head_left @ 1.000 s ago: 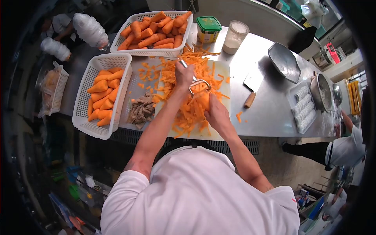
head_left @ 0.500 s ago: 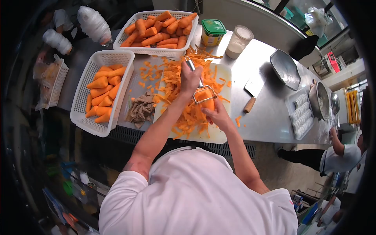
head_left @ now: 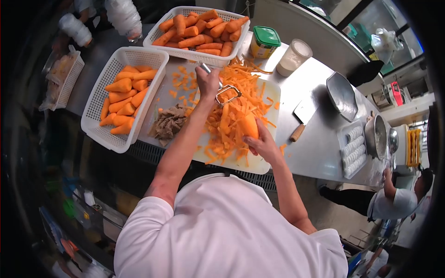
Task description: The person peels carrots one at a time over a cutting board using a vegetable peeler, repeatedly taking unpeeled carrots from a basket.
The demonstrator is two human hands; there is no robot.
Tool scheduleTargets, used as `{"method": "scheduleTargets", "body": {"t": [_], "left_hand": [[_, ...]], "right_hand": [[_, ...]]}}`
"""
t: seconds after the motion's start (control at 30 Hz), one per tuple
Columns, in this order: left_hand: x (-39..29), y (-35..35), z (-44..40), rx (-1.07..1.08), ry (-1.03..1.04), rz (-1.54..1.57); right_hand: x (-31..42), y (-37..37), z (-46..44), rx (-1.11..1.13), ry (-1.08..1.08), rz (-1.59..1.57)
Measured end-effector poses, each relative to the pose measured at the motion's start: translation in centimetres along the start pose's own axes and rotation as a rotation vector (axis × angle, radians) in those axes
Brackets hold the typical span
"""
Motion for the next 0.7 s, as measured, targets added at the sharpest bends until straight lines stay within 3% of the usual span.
{"method": "scheduleTargets", "body": {"t": [0.07,0.1,0.17,0.3,0.4,0.53,0.63,0.7], "left_hand": [[-2.7,-0.2,1.9,0.091,0.107,0.038],[-3.4,-0.3,3.3,0.106,0.060,0.069],[-2.0,-4.1,3.1,0.011,0.037,0.100],[2.5,-11.7,4.4,-0.181,-0.052,0.090],[6.2,-16.0,5.3,-0.191,-0.142,0.134],[5.7,-18.7,7.6,-0.131,-0.267,0.223],[5.7,-19.5,8.3,0.017,-0.259,0.125],[6.2,-19.8,9.2,0.046,-0.279,0.194]], "right_hand": [[-2.0,0.0,-0.8,-0.003,0.036,-0.126],[-1.6,0.3,-1.2,0.013,0.034,-0.123],[-0.1,1.4,-2.1,-0.014,0.056,-0.492],[4.6,3.9,-6.2,-0.023,-0.111,-0.312],[7.0,10.2,-11.4,0.196,-0.197,-0.362],[10.6,16.8,-14.5,0.422,-0.265,-0.489],[10.8,15.6,-18.8,0.374,-0.350,-0.301],[10.7,12.0,-24.4,0.226,-0.474,0.006]]}}
Point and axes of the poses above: each hand's wrist, its own z-axis away from the middle knuckle, its own y-axis out of the palm, x = y × z, the point moved 10 cm from there along -z, towards the middle knuckle, and after that the axes turned 7 degrees about -y, right-handed, at the moved point
